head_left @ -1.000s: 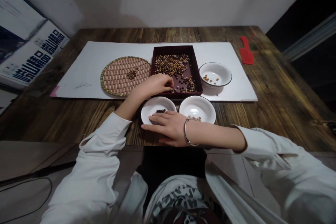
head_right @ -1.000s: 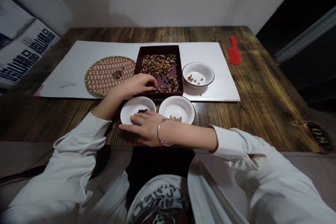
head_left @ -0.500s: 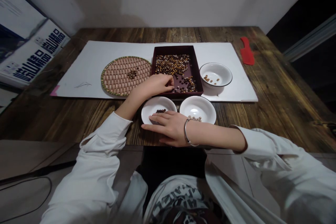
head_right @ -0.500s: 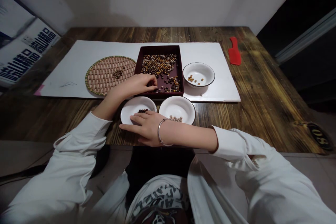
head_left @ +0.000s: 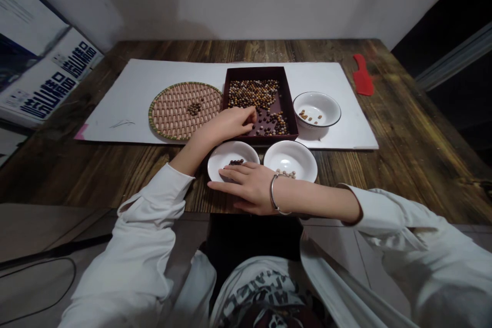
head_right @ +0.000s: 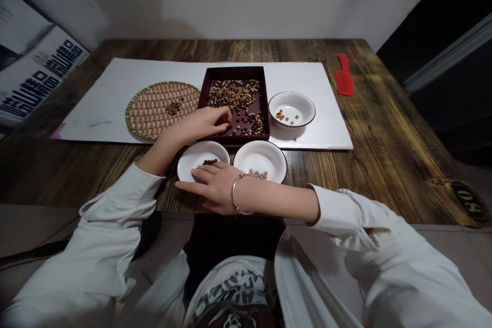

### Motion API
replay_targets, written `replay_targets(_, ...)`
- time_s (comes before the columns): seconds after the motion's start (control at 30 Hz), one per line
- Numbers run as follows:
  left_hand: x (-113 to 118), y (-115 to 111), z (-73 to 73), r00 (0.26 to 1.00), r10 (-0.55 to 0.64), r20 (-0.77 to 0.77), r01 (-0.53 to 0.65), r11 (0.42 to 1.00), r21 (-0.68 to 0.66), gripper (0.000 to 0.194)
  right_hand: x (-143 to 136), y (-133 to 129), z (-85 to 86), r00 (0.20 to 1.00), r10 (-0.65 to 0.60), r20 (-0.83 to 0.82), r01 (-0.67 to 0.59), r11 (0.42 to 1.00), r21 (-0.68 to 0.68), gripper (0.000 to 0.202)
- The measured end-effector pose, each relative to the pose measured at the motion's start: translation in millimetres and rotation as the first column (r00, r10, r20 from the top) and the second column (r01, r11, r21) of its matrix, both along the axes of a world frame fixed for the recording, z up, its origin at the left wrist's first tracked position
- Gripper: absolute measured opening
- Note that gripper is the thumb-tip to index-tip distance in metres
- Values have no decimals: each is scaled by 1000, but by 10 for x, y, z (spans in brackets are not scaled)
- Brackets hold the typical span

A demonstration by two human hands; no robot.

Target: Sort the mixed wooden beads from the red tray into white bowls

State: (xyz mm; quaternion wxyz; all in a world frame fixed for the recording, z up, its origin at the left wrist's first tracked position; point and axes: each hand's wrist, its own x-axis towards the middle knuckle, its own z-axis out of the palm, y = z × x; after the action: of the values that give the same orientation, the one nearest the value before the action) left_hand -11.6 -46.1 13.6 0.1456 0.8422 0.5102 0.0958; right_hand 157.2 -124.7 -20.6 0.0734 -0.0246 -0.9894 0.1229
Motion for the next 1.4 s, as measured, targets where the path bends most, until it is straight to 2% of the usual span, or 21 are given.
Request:
replay_targets(0.4, -21, 57, -64, 1000, -28, 4, 28, 1000, -2, 26, -2, 6, 18, 1000, 0, 0, 0, 1000, 9, 59)
replay_targets(0.67, -30, 62, -81, 995, 3, 102, -1, 1000, -17, 13, 0, 3, -11, 1000, -2, -4, 2, 1000, 5, 61)
replay_targets(1.0, -48, 77, -128, 976, -8, 219, 11, 1000, -10, 8, -7, -9, 47, 998, -16, 54, 17, 1000, -17, 61)
replay_targets(1.4, 0, 21, -32, 992, 5, 129, -5, 1000, 1, 15, 2, 4, -14, 1000, 0, -15, 0, 1000, 5, 59)
